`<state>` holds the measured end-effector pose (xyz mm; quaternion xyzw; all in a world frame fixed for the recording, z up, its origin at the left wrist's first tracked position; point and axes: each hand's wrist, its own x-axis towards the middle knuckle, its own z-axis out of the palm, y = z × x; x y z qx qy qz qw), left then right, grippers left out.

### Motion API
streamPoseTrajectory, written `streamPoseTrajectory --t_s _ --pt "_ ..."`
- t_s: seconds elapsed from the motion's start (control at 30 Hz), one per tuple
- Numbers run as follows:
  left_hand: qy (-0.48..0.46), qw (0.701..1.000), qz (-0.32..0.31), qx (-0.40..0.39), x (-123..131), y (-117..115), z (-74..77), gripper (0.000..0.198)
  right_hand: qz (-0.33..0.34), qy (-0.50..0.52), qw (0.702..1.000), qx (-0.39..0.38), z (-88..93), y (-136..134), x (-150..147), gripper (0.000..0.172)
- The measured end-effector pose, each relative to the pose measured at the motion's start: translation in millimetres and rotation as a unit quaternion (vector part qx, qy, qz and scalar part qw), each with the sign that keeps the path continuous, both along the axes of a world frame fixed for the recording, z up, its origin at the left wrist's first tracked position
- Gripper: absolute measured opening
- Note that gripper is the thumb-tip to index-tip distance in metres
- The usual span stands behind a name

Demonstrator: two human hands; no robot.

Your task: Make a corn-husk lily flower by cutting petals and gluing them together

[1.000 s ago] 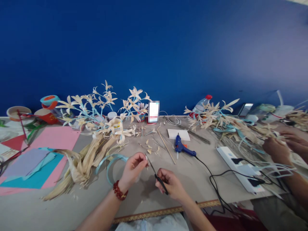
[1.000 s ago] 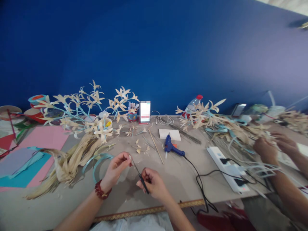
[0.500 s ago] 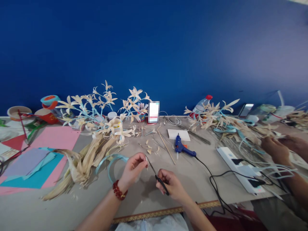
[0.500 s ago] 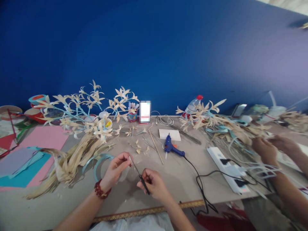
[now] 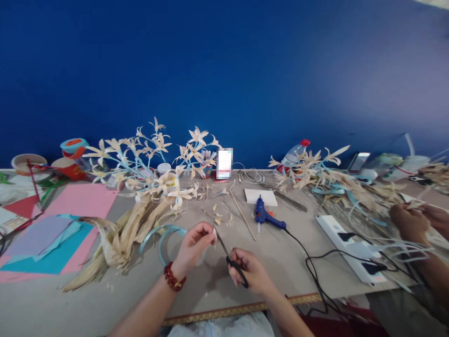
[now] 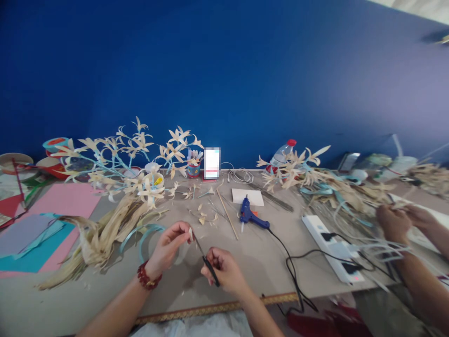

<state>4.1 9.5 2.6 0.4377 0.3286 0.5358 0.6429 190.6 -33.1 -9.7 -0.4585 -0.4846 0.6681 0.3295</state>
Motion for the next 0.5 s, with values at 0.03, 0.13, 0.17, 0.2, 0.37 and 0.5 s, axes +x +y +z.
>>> streamPoseTrajectory --t_s 0.03,0.13,0.17,0.2,0.37,0.5 --pt "-0.001 1.000 -0.003 0.001 0.0 0.1 -0.1 0.017 0.004 0.005 1.000 -0.001 0.6 -0.3 -0.2 0.051" --pt "0.001 1.000 -0.014 0.002 0.3 0.1 0.9 0.019 0.006 0.012 1.000 -0.001 0.6 -0.2 -0.5 0.054" --pt "0.005 1.000 -0.016 0.003 0.3 0.0 1.8 0.020 0.009 0.013 1.000 -0.001 0.3 0.0 -0.3 0.055" --pt "0.009 1.000 -0.017 0.004 0.3 -0.2 2.7 0.021 0.012 0.013 1.000 0.001 -0.1 0.1 -0.1 0.056" --pt "0.021 0.999 -0.011 0.023 -0.8 -0.5 5.5 0.021 0.021 0.018 1.000 -0.005 0.6 -2.0 2.7 0.059" --pt "0.042 0.999 -0.018 0.026 -0.8 -0.7 2.8 0.020 0.021 0.029 0.999 -0.010 0.9 -4.4 4.4 0.060"
